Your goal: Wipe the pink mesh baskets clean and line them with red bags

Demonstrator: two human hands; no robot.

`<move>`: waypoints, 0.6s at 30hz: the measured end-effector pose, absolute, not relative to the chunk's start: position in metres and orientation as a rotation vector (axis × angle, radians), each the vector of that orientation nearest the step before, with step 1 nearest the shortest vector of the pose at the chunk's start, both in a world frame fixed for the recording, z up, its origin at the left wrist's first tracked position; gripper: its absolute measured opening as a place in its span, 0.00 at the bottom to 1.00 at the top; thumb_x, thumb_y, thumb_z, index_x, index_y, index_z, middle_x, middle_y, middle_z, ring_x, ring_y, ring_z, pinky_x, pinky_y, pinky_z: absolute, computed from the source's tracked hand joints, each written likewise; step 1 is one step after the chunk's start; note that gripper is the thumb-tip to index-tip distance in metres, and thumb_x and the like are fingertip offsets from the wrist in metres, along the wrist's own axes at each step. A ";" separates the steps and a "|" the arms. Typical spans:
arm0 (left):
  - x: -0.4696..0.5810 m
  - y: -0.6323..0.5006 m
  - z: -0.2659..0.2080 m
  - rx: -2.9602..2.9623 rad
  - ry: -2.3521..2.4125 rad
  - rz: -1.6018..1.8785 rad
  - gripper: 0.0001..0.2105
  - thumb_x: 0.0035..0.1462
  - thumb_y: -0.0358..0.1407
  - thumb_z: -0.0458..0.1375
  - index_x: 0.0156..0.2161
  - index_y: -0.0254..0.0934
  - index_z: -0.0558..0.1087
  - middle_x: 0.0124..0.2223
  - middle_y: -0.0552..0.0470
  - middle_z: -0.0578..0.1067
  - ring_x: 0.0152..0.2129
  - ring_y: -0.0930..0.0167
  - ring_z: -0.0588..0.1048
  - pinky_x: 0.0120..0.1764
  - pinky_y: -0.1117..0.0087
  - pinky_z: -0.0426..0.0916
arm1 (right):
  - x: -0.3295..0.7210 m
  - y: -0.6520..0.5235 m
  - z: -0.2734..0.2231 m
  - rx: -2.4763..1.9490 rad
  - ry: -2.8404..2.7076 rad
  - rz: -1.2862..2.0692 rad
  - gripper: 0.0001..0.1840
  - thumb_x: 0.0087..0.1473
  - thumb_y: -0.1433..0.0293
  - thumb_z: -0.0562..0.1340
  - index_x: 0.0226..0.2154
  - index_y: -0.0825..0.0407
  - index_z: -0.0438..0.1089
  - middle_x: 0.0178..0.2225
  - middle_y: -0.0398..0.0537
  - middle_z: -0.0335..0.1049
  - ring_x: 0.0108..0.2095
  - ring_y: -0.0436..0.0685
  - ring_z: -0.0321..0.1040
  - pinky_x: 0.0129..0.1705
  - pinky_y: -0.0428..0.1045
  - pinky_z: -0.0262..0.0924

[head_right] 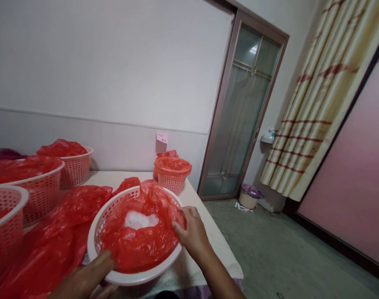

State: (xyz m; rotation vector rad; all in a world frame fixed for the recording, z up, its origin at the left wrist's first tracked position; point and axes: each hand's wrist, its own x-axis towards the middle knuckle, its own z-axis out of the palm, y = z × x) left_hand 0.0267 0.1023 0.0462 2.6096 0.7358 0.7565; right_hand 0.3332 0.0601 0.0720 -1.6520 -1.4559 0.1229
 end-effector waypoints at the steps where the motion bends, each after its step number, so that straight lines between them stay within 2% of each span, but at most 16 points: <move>1: 0.025 0.099 0.052 2.614 0.734 0.680 0.07 0.53 0.38 0.56 0.38 0.46 0.73 0.37 0.50 0.78 0.32 0.67 0.79 0.34 0.73 0.74 | 0.329 0.061 0.077 -1.719 -1.530 0.059 0.17 0.47 0.74 0.62 0.42 0.52 0.72 0.45 0.53 0.68 0.46 0.59 0.65 0.50 0.54 0.58; 4: 0.021 0.093 0.078 2.563 0.804 0.481 0.08 0.55 0.41 0.55 0.40 0.45 0.71 0.39 0.51 0.78 0.34 0.67 0.78 0.36 0.72 0.72 | 0.318 0.062 0.089 -1.880 -1.709 -0.136 0.10 0.49 0.79 0.59 0.32 0.52 0.72 0.41 0.52 0.68 0.43 0.58 0.63 0.45 0.52 0.54; 6: 0.017 0.096 0.096 2.502 0.888 0.437 0.09 0.58 0.43 0.52 0.39 0.45 0.71 0.38 0.51 0.77 0.34 0.68 0.77 0.36 0.70 0.71 | 0.310 0.061 0.096 -1.882 -1.795 -0.178 0.09 0.52 0.80 0.58 0.28 0.52 0.70 0.38 0.50 0.68 0.41 0.57 0.63 0.43 0.52 0.52; 9: 0.011 0.113 0.112 2.479 1.073 0.459 0.16 0.61 0.48 0.48 0.46 0.43 0.71 0.38 0.50 0.77 0.33 0.66 0.76 0.37 0.67 0.69 | 0.293 0.060 0.105 -1.691 -1.841 0.005 0.09 0.53 0.80 0.55 0.27 0.52 0.65 0.33 0.46 0.66 0.36 0.54 0.61 0.39 0.48 0.52; 12: 0.009 0.139 0.116 2.572 1.287 0.475 0.22 0.58 0.47 0.51 0.53 0.39 0.68 0.44 0.44 0.77 0.36 0.60 0.77 0.38 0.62 0.68 | 0.270 0.061 0.112 -1.473 -1.841 0.189 0.10 0.54 0.79 0.55 0.25 0.51 0.59 0.29 0.41 0.62 0.33 0.51 0.60 0.36 0.46 0.51; 15: 0.015 0.163 0.116 2.604 1.382 0.416 0.23 0.55 0.46 0.54 0.53 0.35 0.69 0.47 0.39 0.76 0.41 0.54 0.77 0.40 0.58 0.68 | 0.246 0.065 0.114 -1.368 -1.846 0.320 0.11 0.54 0.77 0.56 0.23 0.51 0.57 0.27 0.39 0.60 0.31 0.49 0.59 0.34 0.45 0.50; 18: 0.024 0.176 0.117 2.651 1.417 0.242 0.22 0.53 0.43 0.56 0.51 0.34 0.70 0.45 0.38 0.78 0.42 0.51 0.77 0.41 0.56 0.68 | 0.227 0.069 0.112 -1.351 -1.862 0.418 0.07 0.53 0.77 0.57 0.26 0.51 0.63 0.28 0.39 0.63 0.32 0.49 0.61 0.35 0.45 0.52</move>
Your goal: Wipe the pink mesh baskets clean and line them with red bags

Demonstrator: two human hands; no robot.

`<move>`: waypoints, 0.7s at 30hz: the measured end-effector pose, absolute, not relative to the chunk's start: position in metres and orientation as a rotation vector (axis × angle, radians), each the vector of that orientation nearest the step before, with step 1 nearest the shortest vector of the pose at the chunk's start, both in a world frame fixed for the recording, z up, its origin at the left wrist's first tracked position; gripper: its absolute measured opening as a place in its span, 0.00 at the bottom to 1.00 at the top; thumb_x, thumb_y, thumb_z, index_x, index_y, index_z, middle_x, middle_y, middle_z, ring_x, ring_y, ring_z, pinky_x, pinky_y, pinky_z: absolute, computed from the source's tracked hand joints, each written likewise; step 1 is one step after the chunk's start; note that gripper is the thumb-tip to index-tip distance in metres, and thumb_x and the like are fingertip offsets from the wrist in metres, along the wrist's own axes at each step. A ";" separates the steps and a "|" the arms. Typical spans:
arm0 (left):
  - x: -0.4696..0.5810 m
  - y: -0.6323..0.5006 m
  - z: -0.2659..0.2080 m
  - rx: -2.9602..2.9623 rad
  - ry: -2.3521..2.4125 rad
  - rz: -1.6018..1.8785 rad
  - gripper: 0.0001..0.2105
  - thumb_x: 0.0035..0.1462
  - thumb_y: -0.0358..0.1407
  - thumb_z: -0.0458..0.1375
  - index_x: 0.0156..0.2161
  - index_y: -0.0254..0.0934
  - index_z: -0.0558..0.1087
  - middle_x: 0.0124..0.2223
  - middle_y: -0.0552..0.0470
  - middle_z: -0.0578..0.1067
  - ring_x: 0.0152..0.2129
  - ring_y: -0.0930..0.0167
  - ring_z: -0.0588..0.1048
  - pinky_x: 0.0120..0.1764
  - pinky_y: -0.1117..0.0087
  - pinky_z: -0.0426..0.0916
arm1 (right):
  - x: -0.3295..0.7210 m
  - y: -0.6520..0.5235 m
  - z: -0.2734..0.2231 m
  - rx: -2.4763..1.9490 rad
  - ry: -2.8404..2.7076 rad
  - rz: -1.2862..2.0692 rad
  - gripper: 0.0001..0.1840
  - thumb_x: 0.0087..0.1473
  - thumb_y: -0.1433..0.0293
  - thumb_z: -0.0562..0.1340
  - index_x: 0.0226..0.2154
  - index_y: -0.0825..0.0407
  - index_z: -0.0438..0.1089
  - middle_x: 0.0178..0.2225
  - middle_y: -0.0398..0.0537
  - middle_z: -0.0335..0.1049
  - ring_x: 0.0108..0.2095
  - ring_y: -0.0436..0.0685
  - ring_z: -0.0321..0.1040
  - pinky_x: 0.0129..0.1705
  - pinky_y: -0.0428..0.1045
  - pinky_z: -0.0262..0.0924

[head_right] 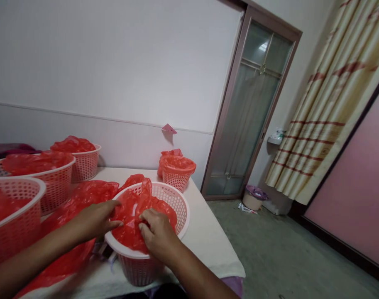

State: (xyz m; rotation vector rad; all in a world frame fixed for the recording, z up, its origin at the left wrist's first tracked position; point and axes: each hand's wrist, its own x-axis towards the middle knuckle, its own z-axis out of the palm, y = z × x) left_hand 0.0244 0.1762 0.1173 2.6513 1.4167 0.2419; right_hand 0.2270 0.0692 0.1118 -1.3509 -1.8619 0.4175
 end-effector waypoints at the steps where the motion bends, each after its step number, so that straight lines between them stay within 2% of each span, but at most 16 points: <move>1: 0.027 0.178 0.118 2.686 1.416 0.196 0.20 0.53 0.40 0.57 0.50 0.34 0.71 0.44 0.37 0.78 0.42 0.51 0.77 0.41 0.55 0.68 | 0.223 0.070 0.111 -1.381 -1.864 0.467 0.05 0.53 0.76 0.58 0.31 0.50 0.66 0.29 0.39 0.65 0.32 0.50 0.62 0.36 0.45 0.53; 2: 0.029 0.178 0.119 2.722 1.405 0.165 0.17 0.53 0.37 0.56 0.48 0.34 0.73 0.43 0.37 0.79 0.42 0.50 0.77 0.40 0.55 0.68 | 0.220 0.072 0.109 -1.430 -1.863 0.518 0.08 0.52 0.75 0.60 0.37 0.49 0.68 0.31 0.40 0.67 0.33 0.51 0.64 0.36 0.46 0.54; 4: 0.033 0.176 0.120 2.775 1.366 0.143 0.13 0.52 0.32 0.53 0.42 0.35 0.75 0.41 0.37 0.80 0.40 0.50 0.78 0.39 0.55 0.68 | 0.216 0.073 0.107 -1.543 -1.847 0.600 0.23 0.49 0.71 0.64 0.49 0.47 0.66 0.35 0.43 0.70 0.35 0.54 0.66 0.37 0.47 0.56; 6: 0.036 0.173 0.121 2.813 1.336 0.131 0.12 0.53 0.29 0.50 0.38 0.35 0.75 0.38 0.37 0.80 0.38 0.50 0.78 0.37 0.55 0.69 | 0.215 0.073 0.105 -1.618 -1.844 0.629 0.34 0.46 0.68 0.67 0.56 0.44 0.63 0.35 0.44 0.70 0.36 0.56 0.67 0.37 0.48 0.57; 8: 0.038 0.172 0.123 2.833 1.346 0.137 0.14 0.53 0.29 0.50 0.41 0.34 0.75 0.38 0.36 0.80 0.37 0.49 0.78 0.36 0.54 0.69 | 0.216 0.072 0.103 -1.637 -1.863 0.653 0.35 0.44 0.66 0.68 0.56 0.45 0.63 0.32 0.43 0.69 0.33 0.55 0.66 0.35 0.48 0.56; 10: 0.043 0.175 0.125 2.846 1.388 0.164 0.18 0.53 0.28 0.51 0.48 0.31 0.72 0.42 0.32 0.78 0.38 0.47 0.78 0.35 0.53 0.69 | 0.217 0.071 0.102 -1.645 -1.899 0.688 0.32 0.45 0.65 0.67 0.55 0.45 0.65 0.29 0.41 0.67 0.30 0.54 0.64 0.33 0.47 0.56; 12: 0.048 0.182 0.127 2.855 1.438 0.200 0.20 0.53 0.28 0.51 0.52 0.29 0.70 0.45 0.29 0.77 0.37 0.46 0.78 0.35 0.52 0.68 | 0.217 0.069 0.102 -1.652 -1.921 0.706 0.31 0.46 0.64 0.66 0.54 0.46 0.66 0.29 0.41 0.67 0.30 0.53 0.64 0.33 0.47 0.56; 14: 0.055 0.191 0.127 2.847 1.471 0.214 0.19 0.52 0.25 0.51 0.49 0.29 0.72 0.43 0.30 0.77 0.35 0.49 0.78 0.36 0.53 0.68 | 0.218 0.069 0.102 -1.653 -1.910 0.716 0.30 0.46 0.65 0.66 0.54 0.46 0.66 0.31 0.43 0.68 0.31 0.54 0.64 0.34 0.48 0.56; 17: 0.062 0.201 0.122 2.805 1.473 0.242 0.14 0.50 0.22 0.49 0.36 0.31 0.76 0.36 0.37 0.79 0.34 0.56 0.78 0.38 0.57 0.68 | 0.220 0.070 0.105 -1.644 -1.859 0.742 0.28 0.47 0.66 0.65 0.53 0.47 0.66 0.32 0.43 0.69 0.32 0.54 0.65 0.34 0.47 0.57; 21: 0.059 0.208 0.114 2.731 1.326 0.387 0.12 0.52 0.24 0.48 0.29 0.34 0.73 0.32 0.41 0.77 0.31 0.59 0.76 0.36 0.60 0.66 | 0.221 0.073 0.106 -1.662 -1.836 0.765 0.32 0.46 0.66 0.66 0.55 0.47 0.64 0.33 0.44 0.69 0.32 0.54 0.65 0.36 0.48 0.57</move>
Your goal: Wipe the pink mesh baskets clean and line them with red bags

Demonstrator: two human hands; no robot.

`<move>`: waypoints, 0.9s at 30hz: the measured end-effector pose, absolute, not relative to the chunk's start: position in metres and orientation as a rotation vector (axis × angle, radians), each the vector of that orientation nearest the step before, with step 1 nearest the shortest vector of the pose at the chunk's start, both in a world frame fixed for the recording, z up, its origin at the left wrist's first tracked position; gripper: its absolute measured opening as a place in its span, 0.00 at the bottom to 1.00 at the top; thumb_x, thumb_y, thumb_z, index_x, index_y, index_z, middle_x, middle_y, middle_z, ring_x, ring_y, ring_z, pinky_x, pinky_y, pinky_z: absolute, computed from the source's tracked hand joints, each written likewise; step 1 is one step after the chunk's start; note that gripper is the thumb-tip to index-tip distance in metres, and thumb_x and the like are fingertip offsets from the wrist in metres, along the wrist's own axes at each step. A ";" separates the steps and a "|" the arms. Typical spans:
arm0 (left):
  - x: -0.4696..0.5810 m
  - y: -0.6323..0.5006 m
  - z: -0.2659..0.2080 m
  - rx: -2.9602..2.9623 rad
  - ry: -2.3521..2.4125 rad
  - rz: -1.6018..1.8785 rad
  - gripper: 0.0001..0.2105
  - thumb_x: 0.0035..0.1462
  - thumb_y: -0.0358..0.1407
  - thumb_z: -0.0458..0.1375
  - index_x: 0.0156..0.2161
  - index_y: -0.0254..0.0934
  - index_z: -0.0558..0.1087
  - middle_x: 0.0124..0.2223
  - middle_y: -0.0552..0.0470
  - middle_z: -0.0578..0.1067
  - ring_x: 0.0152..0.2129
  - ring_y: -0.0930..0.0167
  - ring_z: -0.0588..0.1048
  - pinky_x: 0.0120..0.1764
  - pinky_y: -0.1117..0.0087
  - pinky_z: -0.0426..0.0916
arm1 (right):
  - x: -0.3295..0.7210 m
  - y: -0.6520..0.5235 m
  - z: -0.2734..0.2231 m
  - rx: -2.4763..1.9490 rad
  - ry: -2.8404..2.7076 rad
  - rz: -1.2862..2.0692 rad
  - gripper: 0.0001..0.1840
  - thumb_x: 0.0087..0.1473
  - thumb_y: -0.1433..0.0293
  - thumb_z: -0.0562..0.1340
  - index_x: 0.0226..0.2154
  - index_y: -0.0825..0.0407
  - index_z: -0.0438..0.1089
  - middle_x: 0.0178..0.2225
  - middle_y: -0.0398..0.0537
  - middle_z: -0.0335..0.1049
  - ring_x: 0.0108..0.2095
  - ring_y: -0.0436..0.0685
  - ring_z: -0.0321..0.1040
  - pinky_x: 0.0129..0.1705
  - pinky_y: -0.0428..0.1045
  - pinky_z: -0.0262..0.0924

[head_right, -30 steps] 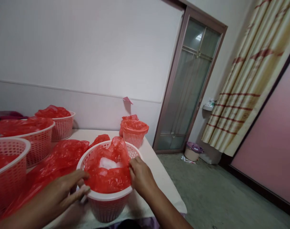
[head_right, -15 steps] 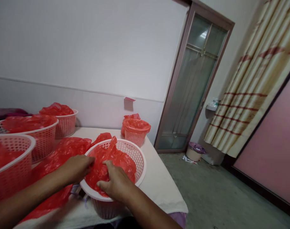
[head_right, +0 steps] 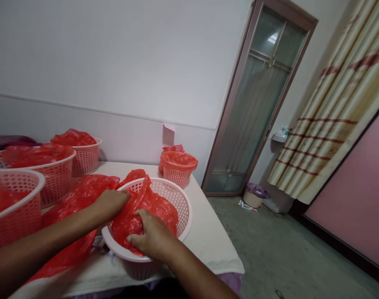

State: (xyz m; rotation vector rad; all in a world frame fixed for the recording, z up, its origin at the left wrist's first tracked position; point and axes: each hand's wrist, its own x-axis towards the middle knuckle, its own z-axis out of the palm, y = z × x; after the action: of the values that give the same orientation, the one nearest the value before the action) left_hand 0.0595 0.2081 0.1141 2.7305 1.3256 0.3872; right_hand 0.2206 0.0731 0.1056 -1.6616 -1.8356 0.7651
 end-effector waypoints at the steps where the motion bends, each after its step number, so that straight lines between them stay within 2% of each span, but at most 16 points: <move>1: 0.058 0.208 0.113 2.703 1.252 0.432 0.10 0.53 0.26 0.48 0.28 0.35 0.72 0.32 0.43 0.77 0.30 0.61 0.76 0.35 0.62 0.65 | 0.220 0.074 0.105 -1.672 -1.818 0.755 0.34 0.45 0.66 0.67 0.56 0.47 0.63 0.34 0.44 0.69 0.33 0.54 0.65 0.36 0.49 0.57; 4: 0.058 0.196 0.117 2.604 1.003 0.545 0.09 0.57 0.34 0.48 0.29 0.38 0.69 0.30 0.51 0.75 0.29 0.67 0.73 0.33 0.68 0.65 | 0.220 0.079 0.101 -1.708 -1.704 0.670 0.42 0.44 0.66 0.68 0.61 0.48 0.56 0.35 0.45 0.70 0.33 0.55 0.65 0.37 0.49 0.58; 6: 0.063 0.180 0.122 2.506 0.790 0.588 0.10 0.59 0.36 0.47 0.31 0.38 0.69 0.31 0.53 0.75 0.30 0.71 0.73 0.35 0.71 0.67 | 0.221 0.082 0.097 -1.648 -1.674 0.628 0.41 0.44 0.68 0.68 0.60 0.50 0.56 0.38 0.47 0.71 0.35 0.56 0.66 0.38 0.49 0.59; 7: 0.066 0.170 0.125 2.438 0.678 0.616 0.09 0.59 0.36 0.48 0.32 0.38 0.69 0.32 0.54 0.75 0.31 0.71 0.73 0.36 0.72 0.67 | 0.222 0.084 0.095 -1.591 -1.691 0.630 0.38 0.44 0.69 0.67 0.58 0.50 0.59 0.40 0.47 0.72 0.36 0.56 0.67 0.39 0.49 0.60; 9: 0.072 0.153 0.128 2.306 0.503 0.662 0.08 0.58 0.35 0.50 0.32 0.37 0.71 0.33 0.54 0.75 0.31 0.72 0.73 0.38 0.71 0.66 | 0.225 0.088 0.090 -1.482 -1.760 0.675 0.25 0.45 0.73 0.64 0.49 0.49 0.67 0.41 0.45 0.73 0.37 0.55 0.69 0.37 0.47 0.59; 11: 0.075 0.142 0.127 2.229 0.449 0.697 0.07 0.56 0.34 0.53 0.31 0.37 0.72 0.31 0.54 0.75 0.30 0.72 0.72 0.36 0.71 0.65 | 0.227 0.091 0.085 -1.433 -1.801 0.739 0.14 0.47 0.76 0.58 0.38 0.51 0.72 0.35 0.43 0.73 0.34 0.53 0.68 0.33 0.45 0.58; 12: 0.074 0.141 0.125 2.231 0.473 0.720 0.06 0.56 0.34 0.53 0.31 0.37 0.71 0.31 0.54 0.74 0.29 0.72 0.71 0.35 0.71 0.65 | 0.228 0.091 0.083 -1.428 -1.802 0.760 0.11 0.48 0.76 0.56 0.34 0.51 0.72 0.32 0.42 0.72 0.32 0.52 0.67 0.32 0.45 0.56; 15: 0.062 0.154 0.120 2.328 0.634 0.838 0.07 0.58 0.35 0.50 0.34 0.37 0.70 0.33 0.52 0.73 0.30 0.70 0.71 0.36 0.68 0.65 | 0.227 0.091 0.083 -1.471 -1.794 0.730 0.06 0.50 0.74 0.56 0.24 0.52 0.66 0.24 0.38 0.65 0.26 0.49 0.60 0.28 0.44 0.51; 18: 0.045 0.177 0.119 2.556 0.978 0.855 0.13 0.58 0.38 0.51 0.45 0.34 0.69 0.45 0.42 0.72 0.41 0.61 0.72 0.43 0.60 0.65 | 0.225 0.089 0.088 -1.546 -1.814 0.645 0.11 0.49 0.73 0.58 0.19 0.51 0.57 0.20 0.36 0.57 0.23 0.47 0.54 0.25 0.44 0.45; 20: 0.038 0.189 0.119 2.632 1.165 0.732 0.21 0.55 0.40 0.55 0.52 0.31 0.66 0.51 0.34 0.69 0.48 0.51 0.69 0.45 0.53 0.64 | 0.223 0.089 0.091 -1.571 -1.819 0.620 0.12 0.48 0.74 0.59 0.19 0.51 0.55 0.20 0.36 0.56 0.24 0.47 0.53 0.25 0.45 0.44; 21: 0.037 0.193 0.118 2.632 1.209 0.666 0.24 0.52 0.40 0.57 0.53 0.30 0.66 0.51 0.31 0.69 0.48 0.48 0.69 0.45 0.51 0.63 | 0.223 0.089 0.092 -1.586 -1.812 0.616 0.12 0.48 0.74 0.59 0.20 0.51 0.56 0.21 0.36 0.57 0.24 0.47 0.54 0.26 0.45 0.45; 22: 0.038 0.196 0.116 2.613 1.215 0.611 0.24 0.51 0.39 0.58 0.52 0.30 0.66 0.49 0.31 0.71 0.46 0.47 0.70 0.44 0.50 0.63 | 0.223 0.089 0.093 -1.606 -1.793 0.617 0.10 0.48 0.74 0.60 0.21 0.51 0.58 0.21 0.37 0.59 0.25 0.47 0.55 0.26 0.45 0.46; 24: 0.044 0.198 0.111 2.557 1.140 0.553 0.15 0.51 0.37 0.56 0.44 0.32 0.70 0.40 0.38 0.75 0.38 0.53 0.73 0.41 0.53 0.64 | 0.222 0.088 0.094 -1.645 -1.717 0.623 0.04 0.47 0.73 0.62 0.27 0.51 0.64 0.24 0.38 0.62 0.26 0.49 0.59 0.28 0.45 0.50; 26: 0.053 0.195 0.105 2.493 1.010 0.548 0.06 0.53 0.35 0.52 0.34 0.36 0.69 0.32 0.47 0.74 0.31 0.61 0.73 0.37 0.61 0.65 | 0.222 0.087 0.094 -1.687 -1.616 0.610 0.17 0.46 0.72 0.64 0.42 0.51 0.68 0.27 0.40 0.65 0.28 0.51 0.62 0.30 0.46 0.53; 27: 0.059 0.192 0.102 2.453 0.942 0.565 0.06 0.55 0.35 0.50 0.30 0.37 0.67 0.30 0.50 0.73 0.30 0.65 0.72 0.35 0.64 0.65 | 0.222 0.087 0.093 -1.700 -1.588 0.600 0.25 0.45 0.71 0.65 0.48 0.51 0.65 0.29 0.41 0.66 0.28 0.52 0.63 0.31 0.46 0.55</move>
State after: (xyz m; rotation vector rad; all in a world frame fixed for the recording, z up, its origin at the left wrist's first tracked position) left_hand 0.0591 0.1915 0.1024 2.4525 0.9423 0.5649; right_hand 0.2221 0.0867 0.0931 -1.7005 -1.5876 0.6002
